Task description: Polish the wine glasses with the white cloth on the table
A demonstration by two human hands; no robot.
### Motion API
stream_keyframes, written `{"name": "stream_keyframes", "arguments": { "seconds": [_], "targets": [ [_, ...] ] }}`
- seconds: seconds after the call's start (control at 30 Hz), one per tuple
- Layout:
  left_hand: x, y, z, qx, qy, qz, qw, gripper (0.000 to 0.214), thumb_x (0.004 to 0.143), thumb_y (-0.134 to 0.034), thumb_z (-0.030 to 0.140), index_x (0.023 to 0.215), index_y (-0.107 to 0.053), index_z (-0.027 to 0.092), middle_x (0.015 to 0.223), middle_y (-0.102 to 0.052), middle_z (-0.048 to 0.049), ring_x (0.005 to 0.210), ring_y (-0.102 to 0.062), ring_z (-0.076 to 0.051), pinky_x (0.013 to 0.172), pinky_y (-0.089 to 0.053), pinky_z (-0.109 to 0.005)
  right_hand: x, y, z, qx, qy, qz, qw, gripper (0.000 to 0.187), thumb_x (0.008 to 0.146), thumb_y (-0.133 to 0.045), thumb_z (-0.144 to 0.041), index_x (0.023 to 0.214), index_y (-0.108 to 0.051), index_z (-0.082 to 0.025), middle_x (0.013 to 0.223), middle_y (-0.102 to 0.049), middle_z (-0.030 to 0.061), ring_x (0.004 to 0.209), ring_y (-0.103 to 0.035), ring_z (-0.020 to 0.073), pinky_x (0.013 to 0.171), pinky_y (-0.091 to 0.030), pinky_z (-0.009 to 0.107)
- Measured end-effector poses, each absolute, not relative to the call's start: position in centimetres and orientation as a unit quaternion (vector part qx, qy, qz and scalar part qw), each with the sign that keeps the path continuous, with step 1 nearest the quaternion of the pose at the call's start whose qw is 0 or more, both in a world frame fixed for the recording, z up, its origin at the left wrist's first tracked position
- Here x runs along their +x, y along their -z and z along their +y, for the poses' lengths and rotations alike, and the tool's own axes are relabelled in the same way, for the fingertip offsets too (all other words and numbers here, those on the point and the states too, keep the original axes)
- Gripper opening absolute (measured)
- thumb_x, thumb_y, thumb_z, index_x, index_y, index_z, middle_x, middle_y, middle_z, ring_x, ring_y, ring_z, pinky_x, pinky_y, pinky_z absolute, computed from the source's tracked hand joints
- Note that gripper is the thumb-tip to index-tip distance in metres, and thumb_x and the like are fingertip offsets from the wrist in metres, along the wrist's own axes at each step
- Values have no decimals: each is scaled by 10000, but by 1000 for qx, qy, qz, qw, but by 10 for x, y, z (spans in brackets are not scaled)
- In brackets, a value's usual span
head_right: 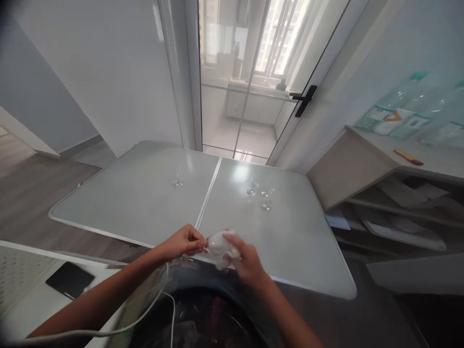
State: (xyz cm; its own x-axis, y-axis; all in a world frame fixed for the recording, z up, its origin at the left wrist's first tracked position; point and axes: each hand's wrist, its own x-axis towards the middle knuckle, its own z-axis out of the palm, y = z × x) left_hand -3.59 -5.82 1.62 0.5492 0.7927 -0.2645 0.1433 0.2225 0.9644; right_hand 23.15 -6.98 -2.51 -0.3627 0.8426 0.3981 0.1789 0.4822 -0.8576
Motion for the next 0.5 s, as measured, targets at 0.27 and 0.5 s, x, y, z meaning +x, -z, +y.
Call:
{"name": "stream_keyframes", "arguments": {
  "seconds": [0.27, 0.5],
  "targets": [
    [-39, -1, -63, 619, -385, 444, 522, 496, 882, -640, 552, 841, -792, 82, 584, -539, -14, 591, -450, -112, 587, -354, -240, 210, 18, -50, -423, -564, -274, 654, 378, 846, -742, -439, 1173, -670, -264, 1113, -725, 58, 935, -686, 200, 819, -563, 340],
    [-37, 4, -58, 539, -333, 396, 664, 512, 854, -675, 566, 766, -755, 68, 497, -370, 46, 494, -295, -64, 493, -213, -225, 205, 23, -63, -441, -711, -324, 442, 548, 803, -608, -702, 917, -737, -181, 826, -736, 102, 737, -673, 268, 659, -535, 369]
  ]
}}
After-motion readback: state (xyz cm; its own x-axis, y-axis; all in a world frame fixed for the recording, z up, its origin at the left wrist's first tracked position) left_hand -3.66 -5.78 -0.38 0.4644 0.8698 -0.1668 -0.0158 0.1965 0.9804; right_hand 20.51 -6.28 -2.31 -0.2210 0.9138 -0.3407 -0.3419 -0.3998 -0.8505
